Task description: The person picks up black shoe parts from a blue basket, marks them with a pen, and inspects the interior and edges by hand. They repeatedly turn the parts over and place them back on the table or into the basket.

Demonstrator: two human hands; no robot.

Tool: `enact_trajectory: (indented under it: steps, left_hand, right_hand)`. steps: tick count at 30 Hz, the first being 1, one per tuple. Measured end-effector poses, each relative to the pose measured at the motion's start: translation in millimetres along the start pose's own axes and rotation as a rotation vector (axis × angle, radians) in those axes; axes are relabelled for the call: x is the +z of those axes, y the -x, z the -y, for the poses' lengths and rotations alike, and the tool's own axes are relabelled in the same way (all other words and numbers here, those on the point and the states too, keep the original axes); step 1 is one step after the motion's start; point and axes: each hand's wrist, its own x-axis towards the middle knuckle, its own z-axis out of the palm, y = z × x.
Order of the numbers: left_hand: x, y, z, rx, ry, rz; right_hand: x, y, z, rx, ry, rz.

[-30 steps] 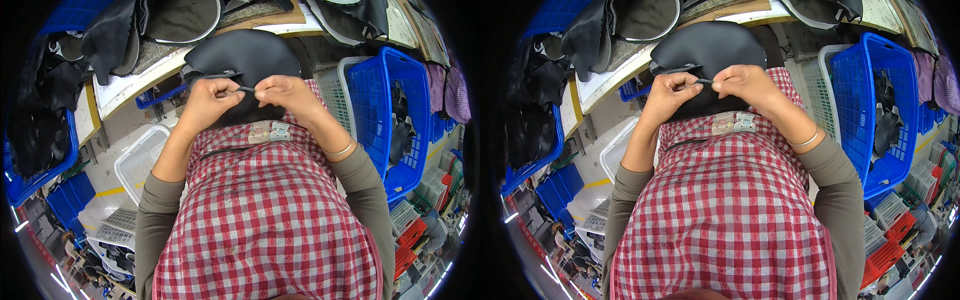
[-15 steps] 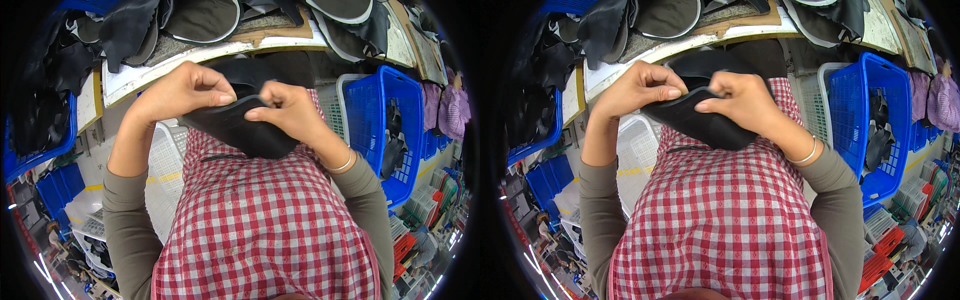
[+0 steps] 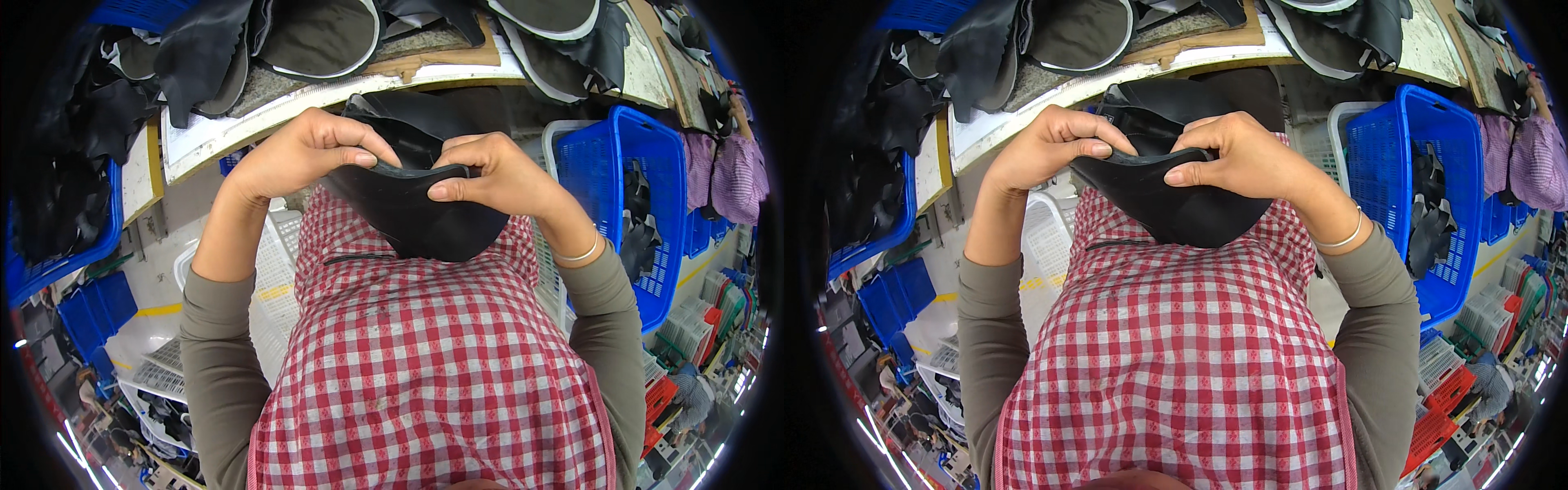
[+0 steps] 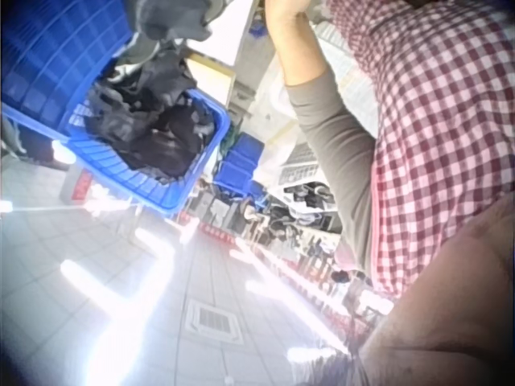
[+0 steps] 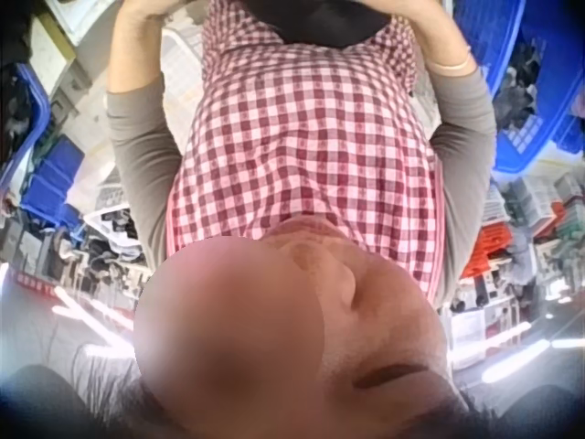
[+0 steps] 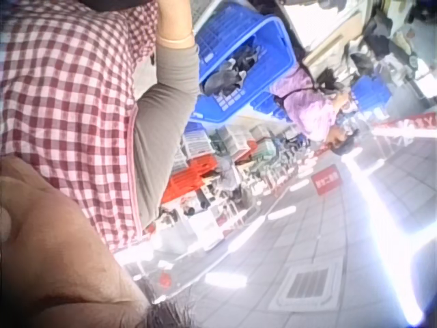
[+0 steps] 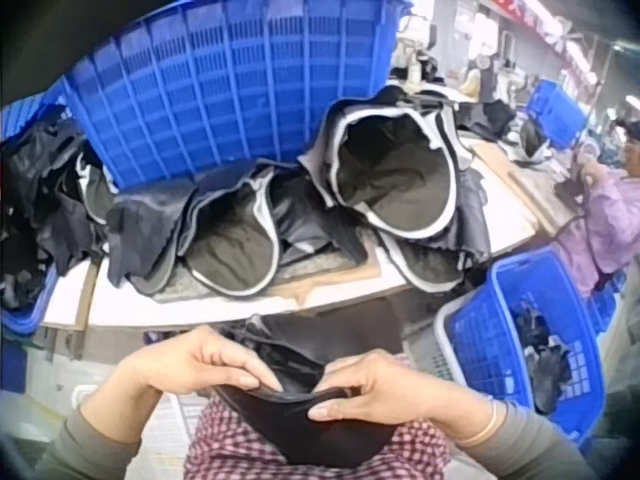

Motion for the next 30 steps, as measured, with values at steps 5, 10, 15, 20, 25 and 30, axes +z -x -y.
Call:
enact_trajectory:
  steps: [5, 10, 15, 20, 25, 30]
  left_hand:
    - [1.0, 2.3, 2.5, 0.063, -0.013, -0.046]
    - [1.1, 4.1, 3.8, 0.057, 0.041, -0.053]
    - [8.0, 1.0, 4.8, 0.069, 0.098, -0.114]
    - [7.8, 0.5, 4.0, 0.098, 0.055, -0.112]
    - [17.6, 11.9, 0.5, -0.009, 0.062, -0.249]
    - [43.9, 29.9, 4.0, -0.042, -0.037, -0.441]
  right_hand:
    - [-0.8, -10.3, 0.8, 0.078, -0.024, 0.008]
    - [6.7, -14.9, 2.9, 0.056, -0.084, 0.025]
    - [4.3, -16.3, 8.1, 0.074, -0.111, 0.011]
    - [1.8, -13.8, 8.4, -0.051, -0.100, 0.028]
    - [2.4, -5.4, 6.4, 0.130, -0.122, -0.077]
    - [7.6, -9.4, 17.9, -0.055, 0.157, -0.086]
